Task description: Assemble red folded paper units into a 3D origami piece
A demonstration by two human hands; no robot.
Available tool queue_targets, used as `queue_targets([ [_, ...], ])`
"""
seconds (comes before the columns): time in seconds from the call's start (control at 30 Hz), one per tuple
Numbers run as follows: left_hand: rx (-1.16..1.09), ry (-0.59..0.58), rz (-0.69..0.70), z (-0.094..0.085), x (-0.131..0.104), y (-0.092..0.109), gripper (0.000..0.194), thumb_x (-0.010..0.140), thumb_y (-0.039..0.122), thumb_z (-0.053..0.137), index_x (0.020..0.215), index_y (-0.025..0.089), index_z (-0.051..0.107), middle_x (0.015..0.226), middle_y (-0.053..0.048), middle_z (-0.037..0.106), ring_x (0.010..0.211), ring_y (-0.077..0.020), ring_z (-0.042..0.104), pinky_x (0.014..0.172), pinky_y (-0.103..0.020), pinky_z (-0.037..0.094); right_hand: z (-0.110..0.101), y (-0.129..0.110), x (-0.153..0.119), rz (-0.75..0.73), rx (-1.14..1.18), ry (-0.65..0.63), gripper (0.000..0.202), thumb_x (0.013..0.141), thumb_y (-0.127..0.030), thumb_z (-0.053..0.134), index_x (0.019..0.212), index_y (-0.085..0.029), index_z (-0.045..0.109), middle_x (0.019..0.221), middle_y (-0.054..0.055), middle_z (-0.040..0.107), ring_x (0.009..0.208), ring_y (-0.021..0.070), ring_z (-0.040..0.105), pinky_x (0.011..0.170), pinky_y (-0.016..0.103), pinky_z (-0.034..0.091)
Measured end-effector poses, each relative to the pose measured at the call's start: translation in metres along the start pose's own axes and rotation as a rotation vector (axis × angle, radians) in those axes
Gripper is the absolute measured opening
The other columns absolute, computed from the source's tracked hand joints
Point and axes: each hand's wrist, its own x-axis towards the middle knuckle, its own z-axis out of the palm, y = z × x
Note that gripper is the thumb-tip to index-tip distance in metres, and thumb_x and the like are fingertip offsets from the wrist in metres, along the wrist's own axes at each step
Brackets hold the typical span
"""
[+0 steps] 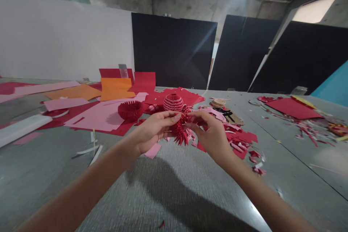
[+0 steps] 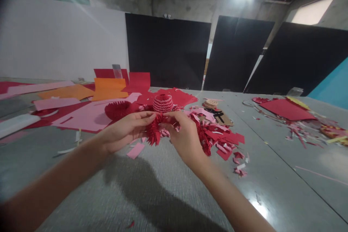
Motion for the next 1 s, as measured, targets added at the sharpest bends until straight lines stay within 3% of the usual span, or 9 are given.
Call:
queue_targets([
  [0.17,0.004,0.001,0.010,-0.003,0.002,-0.004,0.021,0.076,0.032,0.069,0.090,0.017,0.065,0.083,-0.003,0.058,0.072,-0.0138,0.054,0.068,-0.029,0.043,0.001,0.001,0.000,0.055,0.058,-0.011,0.016,0.078,-0.021,0.065,0.094,-0.020,0.062,0.081,0.000,0.065,0.071,0.0123,0.059,0.067,0.027,0.048],
  [0.37,0.112,0.054,0.070,0.002,0.000,0.000,0.023,0.079,0.034,0.065,0.096,0.018,0.066,0.086,-0.003,0.063,0.072,-0.0133,0.056,0.066,-0.028,0.043,0.001,-0.001,0.001,0.017,0.014,-0.071,0.030,0.075,-0.015,0.067,0.104,-0.021,0.063,0.086,0.001,0.066,0.073,0.0130,0.060,0.069,0.028,0.049],
  [0.5,0.193,0.104,0.094,0.004,-0.001,0.002,0.029,0.077,0.036,0.067,0.100,0.018,0.065,0.093,-0.005,0.065,0.077,-0.0157,0.060,0.065,-0.029,0.045,0.001,-0.002,0.000,-0.021,-0.011,-0.078,0.023,0.075,-0.016,0.067,0.098,-0.019,0.066,0.086,0.003,0.067,0.077,0.0144,0.061,0.071,0.030,0.049],
  [0.77,0.263,0.166,0.161,0.009,-0.003,-0.001,0.025,0.078,0.039,0.064,0.092,0.018,0.062,0.089,-0.004,0.063,0.074,-0.0150,0.059,0.062,-0.027,0.045,0.002,0.003,0.001,0.126,0.131,-0.100,0.016,0.072,-0.022,0.070,0.087,-0.019,0.065,0.072,0.000,0.064,0.064,0.0131,0.057,0.060,0.028,0.046],
  [1.0,0.306,0.170,0.168,0.012,-0.004,0.000,0.023,0.080,0.038,0.062,0.090,0.017,0.063,0.087,-0.004,0.062,0.079,-0.0163,0.059,0.066,-0.029,0.047,0.002,0.006,0.000,0.142,0.147,-0.083,0.014,0.070,-0.022,0.072,0.083,-0.019,0.066,0.072,0.000,0.064,0.064,0.0129,0.056,0.061,0.028,0.045],
])
